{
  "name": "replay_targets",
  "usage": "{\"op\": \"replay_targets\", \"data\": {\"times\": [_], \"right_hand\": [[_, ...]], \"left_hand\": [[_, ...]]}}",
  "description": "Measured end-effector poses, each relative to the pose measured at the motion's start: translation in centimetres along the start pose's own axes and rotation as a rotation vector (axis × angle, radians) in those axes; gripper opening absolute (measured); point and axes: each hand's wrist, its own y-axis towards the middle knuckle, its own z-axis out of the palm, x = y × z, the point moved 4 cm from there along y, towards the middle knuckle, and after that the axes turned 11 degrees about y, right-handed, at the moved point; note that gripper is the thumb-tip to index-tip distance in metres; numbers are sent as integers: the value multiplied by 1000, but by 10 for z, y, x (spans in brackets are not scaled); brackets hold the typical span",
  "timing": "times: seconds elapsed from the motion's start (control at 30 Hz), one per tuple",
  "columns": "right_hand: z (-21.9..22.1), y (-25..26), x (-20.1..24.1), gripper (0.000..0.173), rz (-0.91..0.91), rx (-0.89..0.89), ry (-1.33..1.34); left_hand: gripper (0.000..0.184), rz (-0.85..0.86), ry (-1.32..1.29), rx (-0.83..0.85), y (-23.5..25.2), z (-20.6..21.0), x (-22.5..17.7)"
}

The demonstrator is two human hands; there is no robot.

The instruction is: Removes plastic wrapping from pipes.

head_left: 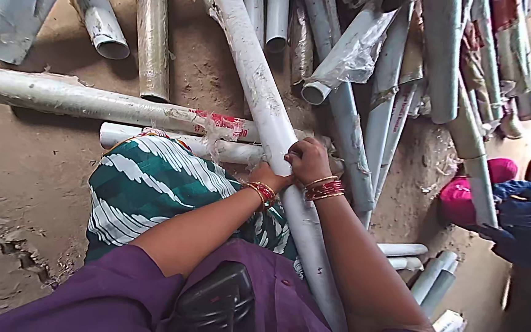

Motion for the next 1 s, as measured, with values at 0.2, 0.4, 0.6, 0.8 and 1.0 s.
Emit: {"op": "replay_targets", "data": {"times": [0.2,0.4,0.6,0.8,1.0], "right_hand": [[1,11,1,18,164,168,-135],[-14,2,-17,21,93,-57,117],[-5,-2,-16,9,-114,-148,36],[1,6,-17,13,-32,75,-104],[-16,-4,-27,13,-139,48,91]], "left_hand": [[92,19,45,8,-2,0,-1],[99,2,41,26,-5,-1,0],[97,5,35,14,-4,0,-1],[93,-6,23,27,-3,-2,-2],[96,-2,8,42,-5,-5,-2]]}}
